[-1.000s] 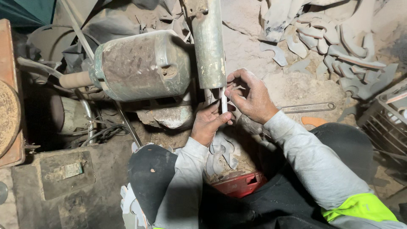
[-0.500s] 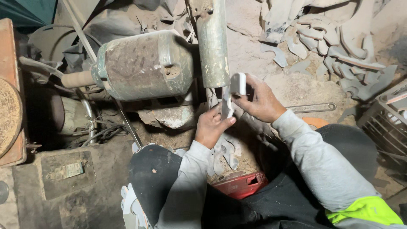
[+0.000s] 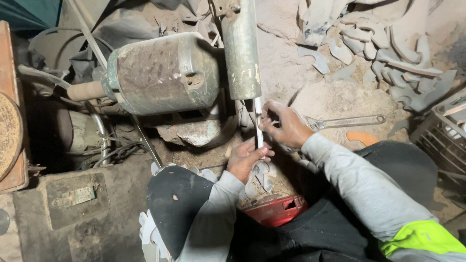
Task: The person uses a bench grinder to smooth the edges of several curved shoe sole pieces. They hold each piece against the rotating wheel, rotate it to grind different edges, and then place the finished pieces aside.
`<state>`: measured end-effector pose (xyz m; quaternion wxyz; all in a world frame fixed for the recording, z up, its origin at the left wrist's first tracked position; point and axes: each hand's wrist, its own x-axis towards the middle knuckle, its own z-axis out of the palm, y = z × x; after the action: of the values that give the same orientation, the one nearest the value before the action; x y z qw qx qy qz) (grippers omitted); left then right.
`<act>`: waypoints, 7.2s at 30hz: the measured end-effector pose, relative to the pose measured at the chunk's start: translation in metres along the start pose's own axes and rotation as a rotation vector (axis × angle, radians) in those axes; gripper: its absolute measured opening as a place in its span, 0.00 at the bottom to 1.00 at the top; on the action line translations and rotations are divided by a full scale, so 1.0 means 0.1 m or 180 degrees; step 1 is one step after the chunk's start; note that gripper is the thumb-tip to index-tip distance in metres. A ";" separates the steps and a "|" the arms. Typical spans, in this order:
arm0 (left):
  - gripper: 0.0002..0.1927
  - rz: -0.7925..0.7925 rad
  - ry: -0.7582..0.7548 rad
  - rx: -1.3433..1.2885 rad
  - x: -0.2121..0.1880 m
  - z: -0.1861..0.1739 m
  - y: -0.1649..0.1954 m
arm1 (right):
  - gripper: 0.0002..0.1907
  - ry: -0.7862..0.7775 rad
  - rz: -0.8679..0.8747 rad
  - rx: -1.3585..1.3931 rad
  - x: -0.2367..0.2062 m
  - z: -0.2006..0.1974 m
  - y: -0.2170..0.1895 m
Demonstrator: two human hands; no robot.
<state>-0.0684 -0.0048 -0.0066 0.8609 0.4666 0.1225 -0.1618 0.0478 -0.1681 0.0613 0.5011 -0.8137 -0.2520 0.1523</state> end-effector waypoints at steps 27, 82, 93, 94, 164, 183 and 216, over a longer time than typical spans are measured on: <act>0.30 0.0634 0.0429 0.0703 0.02 0.13 -0.04 | 0.15 -0.0225 -0.0175 -0.0133 0.08 -0.20 -0.08; 0.30 0.2167 0.1594 0.3194 -0.34 0.40 0.29 | 0.22 -0.0195 -0.0330 -0.0045 -0.39 -0.51 -0.13; 0.29 0.1169 -0.0236 0.0452 0.24 0.26 0.39 | 0.14 0.0692 -0.0360 0.0845 -0.03 -0.15 -0.22; 0.28 0.1127 -0.0231 0.0437 0.26 0.24 0.42 | 0.14 0.0759 -0.0402 0.0821 0.00 -0.14 -0.24; 0.27 -0.0165 0.0366 0.1857 0.27 0.28 0.22 | 0.12 -0.0308 0.0506 0.0906 0.26 -0.58 0.10; 0.19 -0.0039 -0.0281 -0.0119 0.28 0.34 0.48 | 0.13 0.0231 -0.0039 0.0183 0.59 -0.39 0.10; 0.19 -0.0145 -0.0470 0.1180 0.26 0.42 0.16 | 0.16 -0.0630 -0.0003 -0.0445 0.39 -0.67 -0.04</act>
<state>-0.0360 -0.0364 0.0185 0.7630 0.6010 0.0377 -0.2348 0.1129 -0.1942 0.0959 0.4159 -0.8275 -0.3107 0.2137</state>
